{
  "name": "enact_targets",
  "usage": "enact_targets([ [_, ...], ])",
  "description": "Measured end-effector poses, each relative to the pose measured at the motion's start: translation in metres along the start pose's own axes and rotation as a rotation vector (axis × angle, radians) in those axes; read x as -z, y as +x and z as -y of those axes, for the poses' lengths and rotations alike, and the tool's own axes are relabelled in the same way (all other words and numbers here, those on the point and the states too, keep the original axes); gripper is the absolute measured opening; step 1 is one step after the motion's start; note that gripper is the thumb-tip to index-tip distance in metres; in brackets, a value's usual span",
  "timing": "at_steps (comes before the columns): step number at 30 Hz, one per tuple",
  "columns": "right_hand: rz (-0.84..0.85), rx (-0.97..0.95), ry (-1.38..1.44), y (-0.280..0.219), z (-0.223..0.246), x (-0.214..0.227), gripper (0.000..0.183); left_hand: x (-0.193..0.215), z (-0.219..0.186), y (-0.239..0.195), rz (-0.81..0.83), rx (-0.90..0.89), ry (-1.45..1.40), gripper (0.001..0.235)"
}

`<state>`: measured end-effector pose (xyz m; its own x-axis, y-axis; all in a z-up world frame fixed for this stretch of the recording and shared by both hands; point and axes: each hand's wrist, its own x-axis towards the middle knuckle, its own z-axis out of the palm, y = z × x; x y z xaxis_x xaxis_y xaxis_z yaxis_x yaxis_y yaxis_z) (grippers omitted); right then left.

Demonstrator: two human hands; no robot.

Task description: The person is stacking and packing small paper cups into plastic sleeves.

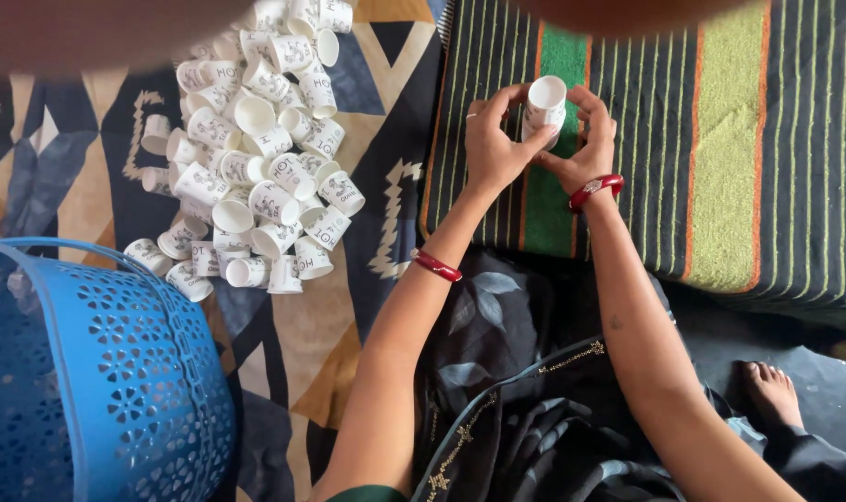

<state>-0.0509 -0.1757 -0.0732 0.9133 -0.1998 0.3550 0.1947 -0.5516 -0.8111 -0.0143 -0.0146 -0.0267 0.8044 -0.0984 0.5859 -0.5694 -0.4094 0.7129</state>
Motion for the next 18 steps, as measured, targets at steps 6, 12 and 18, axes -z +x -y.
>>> enact_targets([
  [6, 0.013, -0.02, 0.011, 0.003, 0.007, 0.005, 0.105, 0.038, -0.018, 0.005, -0.02, -0.025, 0.044, 0.064],
  [12, 0.021, -0.009, 0.006, -0.001, 0.011, 0.004, 0.11, 0.103, -0.011, 0.002, -0.032, -0.039, 0.188, 0.054],
  [18, 0.003, -0.006, 0.014, 0.0, 0.008, 0.001, 0.109, 0.179, 0.022, 0.041, -0.245, 0.172, 1.065, 0.048],
])
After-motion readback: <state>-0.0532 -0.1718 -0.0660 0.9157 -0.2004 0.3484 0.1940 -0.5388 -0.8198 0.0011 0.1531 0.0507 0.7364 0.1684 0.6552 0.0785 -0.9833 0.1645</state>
